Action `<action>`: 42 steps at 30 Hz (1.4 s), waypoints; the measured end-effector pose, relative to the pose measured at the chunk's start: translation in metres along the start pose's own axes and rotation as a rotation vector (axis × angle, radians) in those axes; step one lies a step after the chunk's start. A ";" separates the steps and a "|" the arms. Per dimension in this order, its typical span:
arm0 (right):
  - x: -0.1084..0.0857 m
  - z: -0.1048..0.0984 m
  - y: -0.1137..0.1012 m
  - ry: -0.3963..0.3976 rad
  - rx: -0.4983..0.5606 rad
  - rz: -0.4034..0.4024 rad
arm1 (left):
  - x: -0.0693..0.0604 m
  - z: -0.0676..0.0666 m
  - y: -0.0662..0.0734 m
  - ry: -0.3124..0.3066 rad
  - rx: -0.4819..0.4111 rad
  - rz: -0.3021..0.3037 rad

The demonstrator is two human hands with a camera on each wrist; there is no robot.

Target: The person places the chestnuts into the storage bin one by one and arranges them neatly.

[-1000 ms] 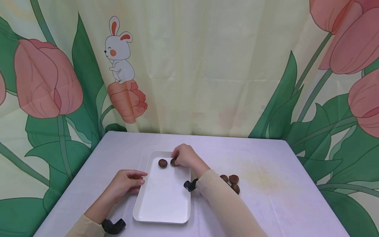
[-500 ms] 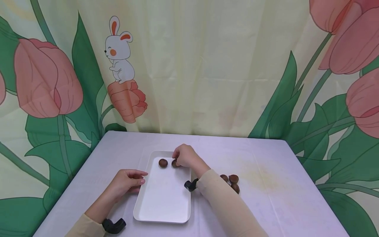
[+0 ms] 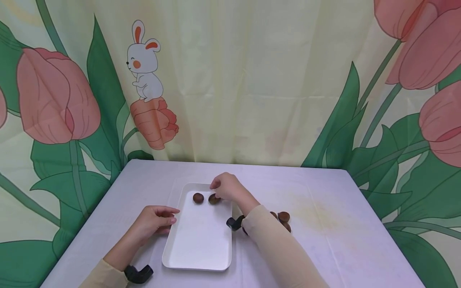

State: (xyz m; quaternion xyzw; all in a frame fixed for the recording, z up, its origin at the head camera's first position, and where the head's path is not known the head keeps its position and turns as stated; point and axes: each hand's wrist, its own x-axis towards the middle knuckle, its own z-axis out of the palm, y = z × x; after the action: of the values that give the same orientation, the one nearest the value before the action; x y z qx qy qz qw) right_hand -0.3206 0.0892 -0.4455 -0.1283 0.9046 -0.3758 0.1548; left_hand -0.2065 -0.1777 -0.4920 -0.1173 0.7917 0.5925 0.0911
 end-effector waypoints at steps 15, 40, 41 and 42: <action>-0.022 -0.026 0.017 0.002 0.153 -0.019 | -0.001 0.000 -0.002 0.003 0.003 0.001; -0.086 -0.071 0.060 0.061 0.191 0.040 | 0.000 0.001 -0.002 0.012 0.006 0.005; -0.088 -0.072 0.061 0.068 0.184 0.050 | 0.000 0.001 -0.002 0.012 0.006 0.005; -0.090 -0.074 0.064 0.072 0.171 0.054 | 0.000 0.001 -0.002 0.012 0.007 0.007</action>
State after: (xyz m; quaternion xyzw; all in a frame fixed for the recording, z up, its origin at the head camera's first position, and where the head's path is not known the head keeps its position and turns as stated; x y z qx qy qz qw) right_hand -0.2736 0.2115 -0.4250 -0.0766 0.8774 -0.4516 0.1428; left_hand -0.2059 -0.1769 -0.4944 -0.1180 0.7947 0.5894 0.0847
